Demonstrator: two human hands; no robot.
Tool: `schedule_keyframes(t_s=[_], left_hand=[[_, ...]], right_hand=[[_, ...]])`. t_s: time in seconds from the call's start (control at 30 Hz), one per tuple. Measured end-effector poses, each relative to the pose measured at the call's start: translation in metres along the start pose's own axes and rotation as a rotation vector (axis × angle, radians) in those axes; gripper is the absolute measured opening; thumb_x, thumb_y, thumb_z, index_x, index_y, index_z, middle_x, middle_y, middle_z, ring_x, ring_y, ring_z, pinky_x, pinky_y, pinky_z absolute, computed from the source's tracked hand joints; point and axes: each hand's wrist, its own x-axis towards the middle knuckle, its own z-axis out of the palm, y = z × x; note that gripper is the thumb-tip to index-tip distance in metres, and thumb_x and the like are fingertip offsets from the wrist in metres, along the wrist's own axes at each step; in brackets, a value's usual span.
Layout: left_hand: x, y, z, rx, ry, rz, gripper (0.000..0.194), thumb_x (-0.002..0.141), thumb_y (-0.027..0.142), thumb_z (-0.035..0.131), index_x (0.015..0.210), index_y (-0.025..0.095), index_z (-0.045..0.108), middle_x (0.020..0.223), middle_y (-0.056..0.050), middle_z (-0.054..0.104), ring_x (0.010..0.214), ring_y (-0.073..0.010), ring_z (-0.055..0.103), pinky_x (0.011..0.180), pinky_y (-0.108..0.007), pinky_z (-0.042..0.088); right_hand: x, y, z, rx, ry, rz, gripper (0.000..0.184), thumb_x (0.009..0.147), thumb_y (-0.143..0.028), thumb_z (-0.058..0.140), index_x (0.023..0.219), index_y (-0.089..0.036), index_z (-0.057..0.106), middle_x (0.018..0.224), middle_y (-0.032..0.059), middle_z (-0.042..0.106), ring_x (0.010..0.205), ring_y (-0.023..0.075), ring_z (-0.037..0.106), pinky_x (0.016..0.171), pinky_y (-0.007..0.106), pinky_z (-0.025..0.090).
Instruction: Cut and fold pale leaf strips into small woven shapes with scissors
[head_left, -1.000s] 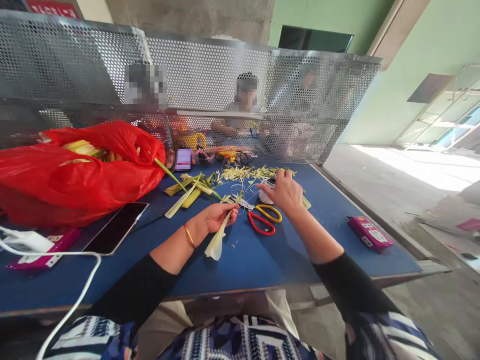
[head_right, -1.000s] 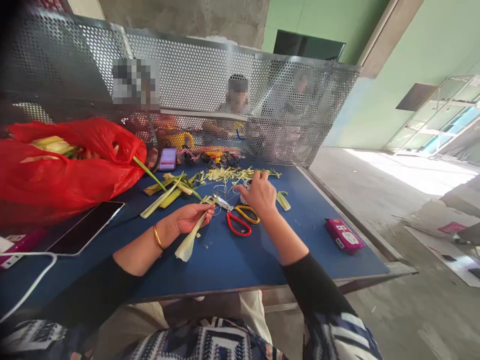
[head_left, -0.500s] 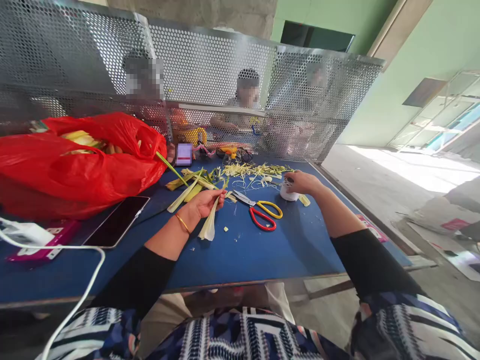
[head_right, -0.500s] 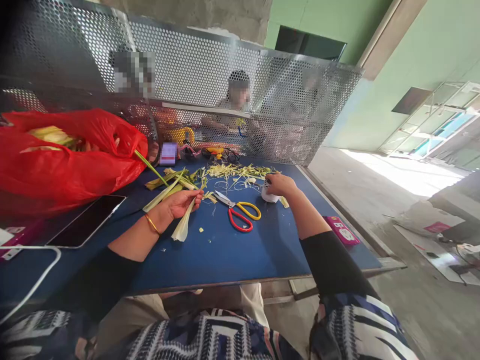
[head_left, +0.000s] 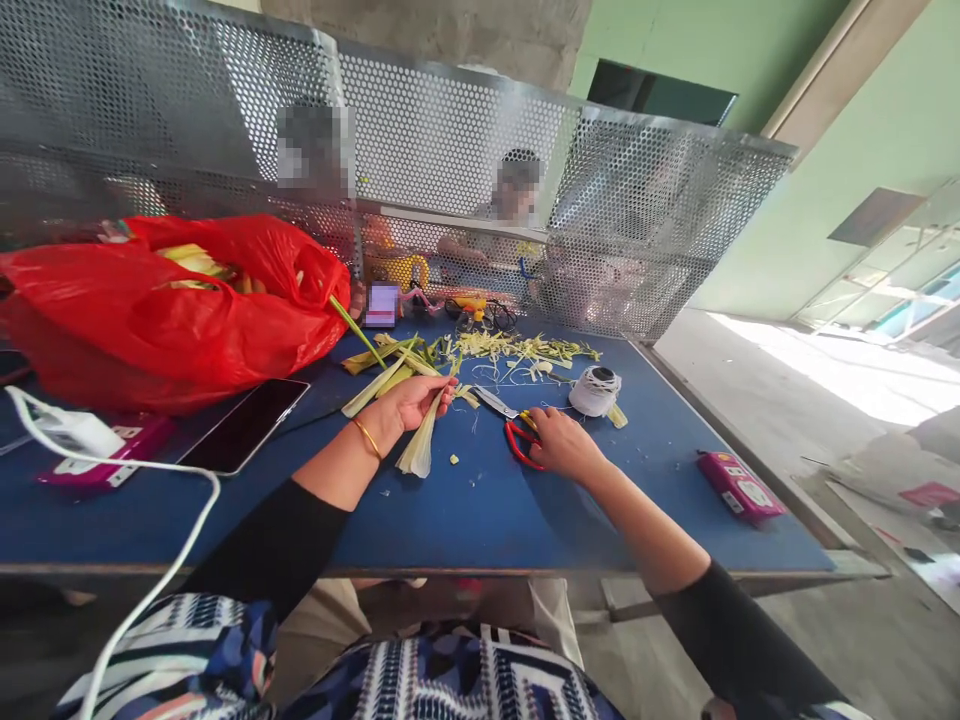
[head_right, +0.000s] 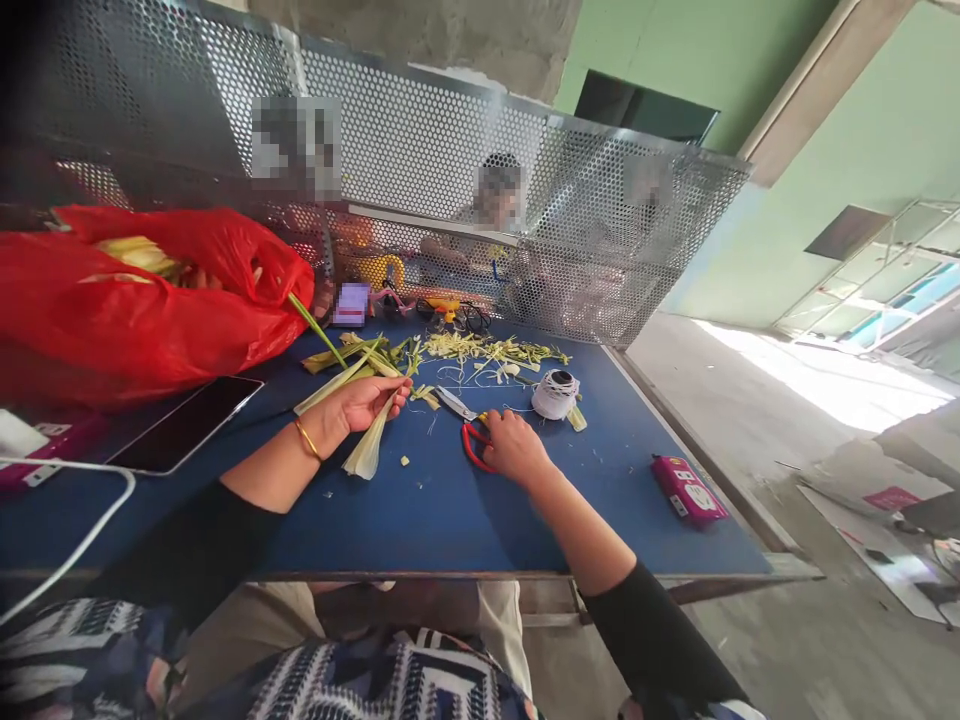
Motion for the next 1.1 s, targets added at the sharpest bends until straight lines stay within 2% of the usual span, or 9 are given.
schedule_keyframes(t_s=[0.1,0.2,0.27,0.33,0.4,0.53,0.73,0.87,1.1], left_hand=[[-0.003,0.001,0.003,0.039,0.030,-0.040,0.030,0.095,0.009,0.045,0.068,0.014,0.056,0.051,0.003,0.048,0.037,-0.0052,0.047,0.037,-0.014,0.043],[-0.005,0.002,0.007,0.051,0.036,-0.048,0.030,0.096,0.010,0.044,0.069,0.014,0.056,0.051,0.003,0.048,0.037,-0.0045,0.046,0.038,-0.013,0.043],[-0.004,0.002,0.007,0.051,0.037,-0.052,0.030,0.096,0.010,0.045,0.069,0.013,0.056,0.052,0.003,0.048,0.037,-0.0047,0.047,0.038,-0.014,0.043],[-0.003,0.001,0.007,0.045,0.039,-0.057,0.030,0.096,0.010,0.045,0.069,0.013,0.057,0.052,0.003,0.048,0.037,-0.0051,0.047,0.038,-0.014,0.042],[-0.001,0.000,0.006,0.036,0.042,-0.059,0.030,0.096,0.010,0.045,0.069,0.013,0.057,0.051,0.002,0.049,0.037,-0.0054,0.047,0.038,-0.014,0.042],[0.000,-0.001,0.005,0.027,0.048,-0.055,0.028,0.095,0.010,0.047,0.069,0.013,0.058,0.050,0.003,0.049,0.037,-0.0055,0.047,0.037,-0.014,0.042],[-0.001,-0.001,0.006,0.042,0.054,-0.039,0.026,0.095,0.011,0.049,0.071,0.014,0.059,0.049,0.003,0.049,0.038,-0.0056,0.047,0.037,-0.014,0.042],[-0.001,-0.001,0.006,0.056,0.057,-0.040,0.026,0.095,0.012,0.049,0.071,0.014,0.058,0.049,0.003,0.049,0.038,-0.0057,0.046,0.038,-0.015,0.042],[-0.003,-0.001,0.008,0.073,0.063,-0.037,0.029,0.096,0.010,0.046,0.070,0.012,0.058,0.049,0.003,0.049,0.038,-0.0056,0.046,0.039,-0.015,0.040]], right_hand=[[-0.005,0.003,-0.007,0.028,-0.056,0.024,0.050,0.077,-0.012,0.056,0.126,-0.009,0.053,0.107,0.0201,0.068,0.095,0.0287,0.067,0.070,0.031,0.046],[-0.017,0.019,-0.010,0.169,-0.120,0.047,0.051,0.075,-0.017,0.061,0.125,-0.014,0.056,0.086,0.0086,0.070,0.077,0.0231,0.067,0.059,0.028,0.043],[-0.026,0.031,-0.008,0.494,-0.187,0.107,0.045,0.075,-0.023,0.064,0.119,-0.017,0.059,0.071,-0.0001,0.064,0.059,0.0162,0.060,0.054,0.026,0.041],[-0.036,0.042,-0.003,0.848,-0.268,0.172,0.041,0.075,-0.039,0.067,0.110,-0.017,0.061,0.058,-0.0059,0.053,0.046,0.0116,0.048,0.048,0.026,0.040],[-0.043,0.048,0.001,1.118,-0.287,0.186,0.049,0.067,-0.052,0.075,0.099,-0.017,0.061,0.054,-0.0083,0.047,0.044,0.0098,0.045,0.047,0.026,0.041],[-0.051,0.044,0.006,1.415,-0.238,0.160,0.063,0.051,-0.062,0.085,0.086,-0.018,0.059,0.065,-0.0045,0.055,0.054,0.0096,0.054,0.055,0.026,0.047],[-0.042,0.034,0.008,1.421,-0.221,0.136,0.067,0.059,-0.077,0.072,0.088,-0.018,0.060,0.066,-0.0036,0.055,0.051,0.0093,0.052,0.057,0.028,0.050],[-0.029,0.028,0.006,1.405,-0.243,0.129,0.057,0.070,-0.071,0.069,0.088,-0.017,0.061,0.063,-0.0037,0.055,0.049,0.0082,0.050,0.061,0.028,0.052],[-0.012,0.013,0.001,1.411,-0.168,0.212,0.040,0.090,-0.056,0.056,0.085,-0.016,0.060,0.056,-0.0056,0.051,0.041,0.0051,0.043,0.057,0.024,0.052]])
